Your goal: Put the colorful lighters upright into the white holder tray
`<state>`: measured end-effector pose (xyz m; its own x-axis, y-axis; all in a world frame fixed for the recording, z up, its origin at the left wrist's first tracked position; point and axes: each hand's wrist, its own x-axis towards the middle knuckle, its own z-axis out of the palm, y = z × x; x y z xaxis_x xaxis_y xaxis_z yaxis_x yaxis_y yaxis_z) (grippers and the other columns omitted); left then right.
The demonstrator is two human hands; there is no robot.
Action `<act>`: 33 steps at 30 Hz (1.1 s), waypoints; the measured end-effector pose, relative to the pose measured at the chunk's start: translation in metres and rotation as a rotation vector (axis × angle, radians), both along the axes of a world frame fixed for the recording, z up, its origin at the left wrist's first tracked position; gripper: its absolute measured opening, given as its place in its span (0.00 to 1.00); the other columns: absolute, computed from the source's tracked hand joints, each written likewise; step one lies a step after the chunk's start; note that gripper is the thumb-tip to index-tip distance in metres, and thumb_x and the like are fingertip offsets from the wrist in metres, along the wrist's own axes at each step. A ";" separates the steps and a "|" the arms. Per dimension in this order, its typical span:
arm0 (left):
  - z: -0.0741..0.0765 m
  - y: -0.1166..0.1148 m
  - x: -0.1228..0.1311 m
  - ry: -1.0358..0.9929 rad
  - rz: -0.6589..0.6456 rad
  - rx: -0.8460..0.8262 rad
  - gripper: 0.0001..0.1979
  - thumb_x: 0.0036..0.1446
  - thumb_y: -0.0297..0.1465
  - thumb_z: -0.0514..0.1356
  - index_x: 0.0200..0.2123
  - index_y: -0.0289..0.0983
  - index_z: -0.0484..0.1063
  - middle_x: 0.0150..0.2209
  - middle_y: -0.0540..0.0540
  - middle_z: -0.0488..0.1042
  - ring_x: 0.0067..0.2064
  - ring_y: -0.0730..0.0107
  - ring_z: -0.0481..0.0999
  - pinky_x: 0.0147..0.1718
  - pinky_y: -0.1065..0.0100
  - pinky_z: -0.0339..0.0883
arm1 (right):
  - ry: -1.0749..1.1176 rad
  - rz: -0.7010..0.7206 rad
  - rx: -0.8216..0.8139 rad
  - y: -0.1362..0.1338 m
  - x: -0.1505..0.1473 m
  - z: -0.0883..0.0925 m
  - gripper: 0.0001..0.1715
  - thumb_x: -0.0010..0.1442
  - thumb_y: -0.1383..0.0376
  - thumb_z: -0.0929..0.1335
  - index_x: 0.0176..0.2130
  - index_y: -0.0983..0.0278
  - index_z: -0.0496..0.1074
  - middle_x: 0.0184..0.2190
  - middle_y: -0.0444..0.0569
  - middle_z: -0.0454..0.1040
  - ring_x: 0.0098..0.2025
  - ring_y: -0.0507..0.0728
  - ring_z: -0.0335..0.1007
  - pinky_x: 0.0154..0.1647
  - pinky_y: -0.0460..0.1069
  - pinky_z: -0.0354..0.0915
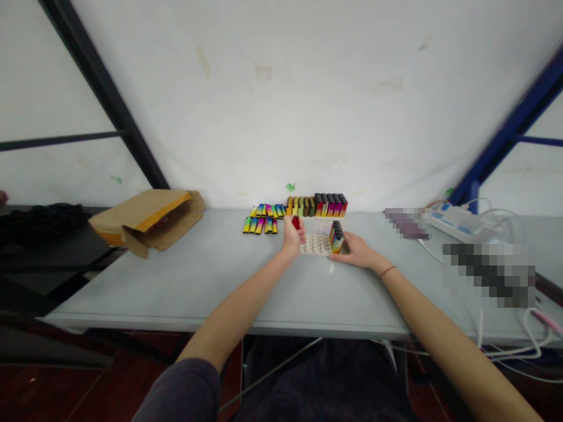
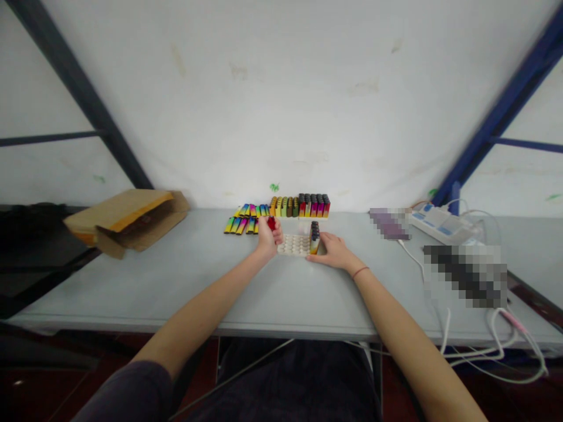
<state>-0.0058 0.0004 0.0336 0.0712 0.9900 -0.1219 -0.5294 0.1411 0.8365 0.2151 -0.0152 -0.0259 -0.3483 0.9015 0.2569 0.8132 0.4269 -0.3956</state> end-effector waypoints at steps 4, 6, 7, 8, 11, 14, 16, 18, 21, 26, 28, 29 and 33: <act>-0.001 0.001 -0.001 -0.019 0.017 0.007 0.29 0.65 0.54 0.42 0.20 0.40 0.52 0.13 0.57 0.44 0.13 0.80 0.42 0.13 0.75 0.38 | 0.000 0.007 -0.004 0.000 0.001 0.000 0.43 0.55 0.42 0.72 0.59 0.65 0.68 0.59 0.62 0.73 0.58 0.71 0.70 0.59 0.63 0.64; -0.001 0.000 -0.001 -0.016 0.007 -0.001 0.31 0.62 0.59 0.43 0.20 0.40 0.52 0.13 0.58 0.44 0.13 0.80 0.43 0.13 0.75 0.38 | -0.005 0.006 -0.007 0.000 0.000 0.001 0.43 0.55 0.42 0.72 0.60 0.65 0.68 0.59 0.61 0.72 0.58 0.71 0.69 0.59 0.63 0.64; -0.001 0.000 0.000 -0.010 0.001 -0.008 0.32 0.61 0.61 0.43 0.20 0.40 0.52 0.13 0.58 0.44 0.13 0.80 0.43 0.13 0.75 0.38 | -0.008 0.005 -0.006 0.000 0.000 0.001 0.43 0.55 0.42 0.72 0.60 0.65 0.68 0.59 0.61 0.72 0.59 0.71 0.69 0.59 0.63 0.63; -0.001 -0.001 0.000 -0.001 -0.004 -0.015 0.32 0.60 0.61 0.43 0.20 0.40 0.53 0.13 0.58 0.44 0.13 0.80 0.43 0.13 0.75 0.38 | -0.011 0.002 -0.004 0.000 0.000 0.001 0.43 0.55 0.42 0.72 0.60 0.64 0.68 0.59 0.61 0.72 0.59 0.72 0.69 0.59 0.63 0.63; -0.003 -0.001 0.001 0.021 -0.014 -0.038 0.30 0.62 0.57 0.43 0.20 0.40 0.53 0.13 0.58 0.44 0.13 0.80 0.42 0.13 0.75 0.37 | -0.020 -0.009 0.003 -0.001 -0.001 0.002 0.43 0.54 0.42 0.72 0.60 0.64 0.68 0.59 0.61 0.72 0.58 0.72 0.69 0.59 0.64 0.63; -0.004 0.000 0.001 0.015 0.000 -0.036 0.27 0.65 0.52 0.43 0.20 0.41 0.52 0.13 0.58 0.43 0.13 0.79 0.42 0.13 0.75 0.37 | -0.017 -0.012 0.011 -0.001 -0.001 0.001 0.43 0.54 0.43 0.72 0.59 0.64 0.69 0.58 0.61 0.73 0.57 0.73 0.70 0.58 0.64 0.64; -0.005 0.001 -0.001 0.008 0.029 -0.030 0.26 0.65 0.51 0.43 0.20 0.41 0.51 0.13 0.58 0.43 0.13 0.79 0.42 0.13 0.75 0.37 | -0.009 -0.009 0.018 -0.001 -0.001 0.000 0.42 0.54 0.43 0.72 0.59 0.64 0.69 0.57 0.61 0.74 0.56 0.72 0.71 0.57 0.63 0.64; -0.005 0.002 -0.002 0.004 0.063 -0.028 0.26 0.65 0.50 0.42 0.21 0.41 0.51 0.13 0.58 0.44 0.13 0.79 0.43 0.14 0.75 0.37 | -0.005 -0.009 0.024 -0.001 -0.001 0.000 0.41 0.54 0.43 0.72 0.58 0.64 0.70 0.56 0.61 0.75 0.55 0.71 0.71 0.57 0.63 0.65; -0.005 0.005 -0.003 0.003 0.089 -0.021 0.25 0.66 0.50 0.42 0.22 0.41 0.52 0.13 0.58 0.45 0.13 0.79 0.43 0.14 0.75 0.38 | -0.007 -0.007 0.029 -0.001 -0.001 0.000 0.41 0.54 0.43 0.72 0.58 0.65 0.70 0.56 0.61 0.75 0.56 0.71 0.71 0.57 0.62 0.65; -0.012 0.009 0.002 0.108 0.034 0.075 0.24 0.65 0.51 0.49 0.24 0.40 0.58 0.15 0.58 0.53 0.16 0.79 0.52 0.16 0.75 0.47 | 0.001 -0.001 0.027 -0.001 -0.002 0.001 0.41 0.54 0.44 0.73 0.58 0.65 0.69 0.57 0.62 0.74 0.56 0.71 0.72 0.57 0.63 0.65; -0.017 0.010 0.005 0.232 0.046 0.210 0.18 0.64 0.46 0.55 0.30 0.39 0.62 0.19 0.57 0.60 0.20 0.78 0.59 0.21 0.76 0.55 | 0.012 -0.003 0.037 0.000 -0.002 0.000 0.41 0.53 0.44 0.73 0.57 0.64 0.70 0.58 0.61 0.74 0.57 0.72 0.71 0.57 0.63 0.65; -0.020 0.009 0.006 0.311 0.044 0.290 0.14 0.63 0.43 0.57 0.33 0.39 0.64 0.22 0.56 0.63 0.23 0.77 0.63 0.25 0.76 0.60 | 0.015 -0.004 0.038 0.000 -0.001 -0.001 0.41 0.53 0.44 0.73 0.57 0.64 0.70 0.58 0.61 0.74 0.57 0.72 0.71 0.58 0.64 0.65; -0.029 0.008 0.009 0.639 0.031 0.608 0.06 0.63 0.34 0.59 0.39 0.38 0.71 0.35 0.48 0.74 0.41 0.68 0.74 0.47 0.66 0.68 | 0.008 -0.004 0.035 0.001 -0.001 -0.003 0.42 0.53 0.43 0.73 0.58 0.63 0.69 0.58 0.61 0.74 0.58 0.72 0.70 0.59 0.64 0.64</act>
